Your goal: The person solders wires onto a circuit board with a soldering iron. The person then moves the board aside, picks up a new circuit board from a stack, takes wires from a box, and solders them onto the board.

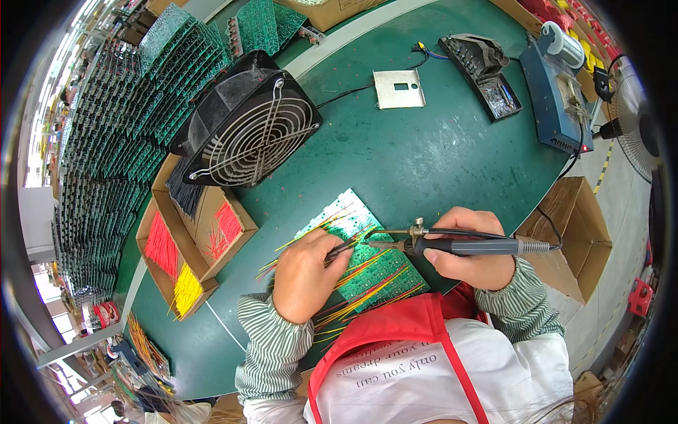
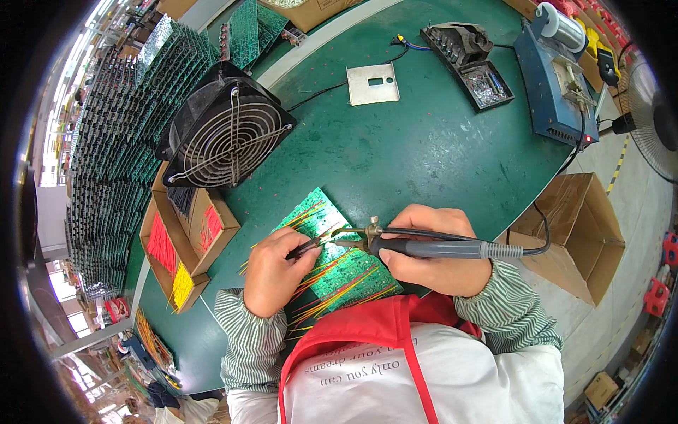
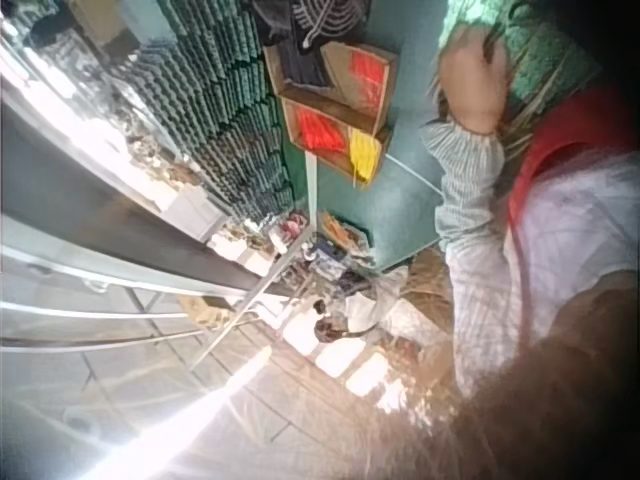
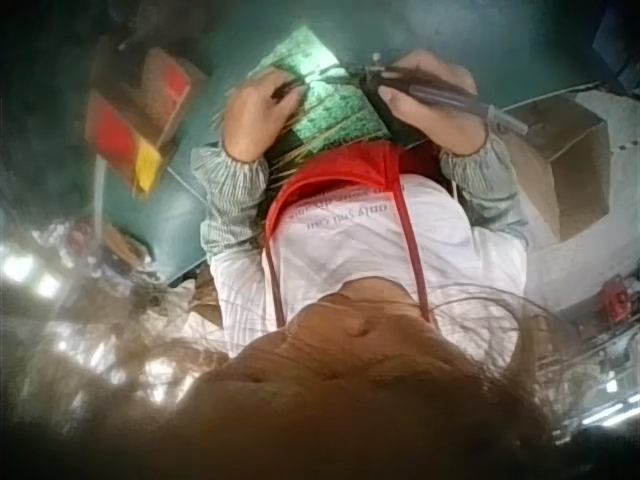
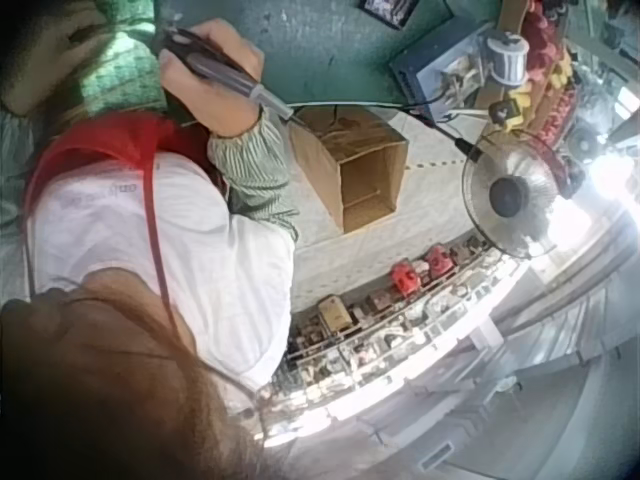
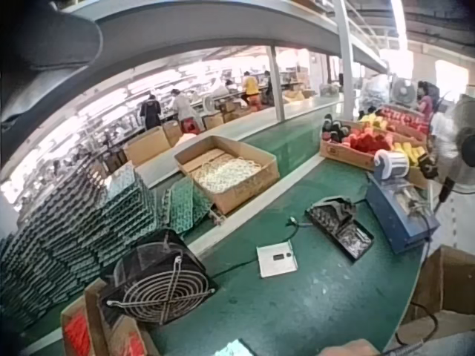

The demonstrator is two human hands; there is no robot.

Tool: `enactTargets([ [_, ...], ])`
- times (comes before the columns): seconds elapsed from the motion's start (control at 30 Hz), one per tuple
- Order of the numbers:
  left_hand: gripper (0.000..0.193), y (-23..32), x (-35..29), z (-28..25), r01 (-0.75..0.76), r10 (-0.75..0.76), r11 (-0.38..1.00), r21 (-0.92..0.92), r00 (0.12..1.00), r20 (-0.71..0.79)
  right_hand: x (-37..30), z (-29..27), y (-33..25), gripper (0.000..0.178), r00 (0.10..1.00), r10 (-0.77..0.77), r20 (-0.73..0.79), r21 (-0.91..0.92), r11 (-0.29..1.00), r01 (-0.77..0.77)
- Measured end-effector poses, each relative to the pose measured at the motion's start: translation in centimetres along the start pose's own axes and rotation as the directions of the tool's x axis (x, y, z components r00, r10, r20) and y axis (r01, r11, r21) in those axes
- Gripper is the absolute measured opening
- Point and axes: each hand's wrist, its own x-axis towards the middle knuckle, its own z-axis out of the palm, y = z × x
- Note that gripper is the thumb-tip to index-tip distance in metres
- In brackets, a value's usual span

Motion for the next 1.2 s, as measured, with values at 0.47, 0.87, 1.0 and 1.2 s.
enactTargets([
  [0.47,0.013,0.0,0.2,-0.1,0.02,-0.02,1.0,0.003,1.0,0.021,0.2,0.1,-0.1,0.017,1.0,-0.007,0.022,-0.037,0.999,0.007],
  [0.87,0.011,-0.5,-0.5,-1.9,0.001,0.004,0.999,0.051,0.996,-0.086,-0.4,-0.9,-0.3,0.018,0.999,-0.004,-0.036,-0.022,1.0,0.003],
  [1.0,0.011,0.3,-0.4,-4.0,0.228,-0.126,0.95,0.214,0.905,-0.406,-0.7,-1.2,-0.1,0.018,0.998,0.058,-0.039,-0.004,0.998,-0.059],
  [1.2,0.013,1.7,0.4,-0.3,-0.056,0.063,0.997,0.055,0.988,-0.14,-0.6,-1.4,-0.3,0.018,0.996,0.056,-0.067,-0.007,0.998,-0.056],
])
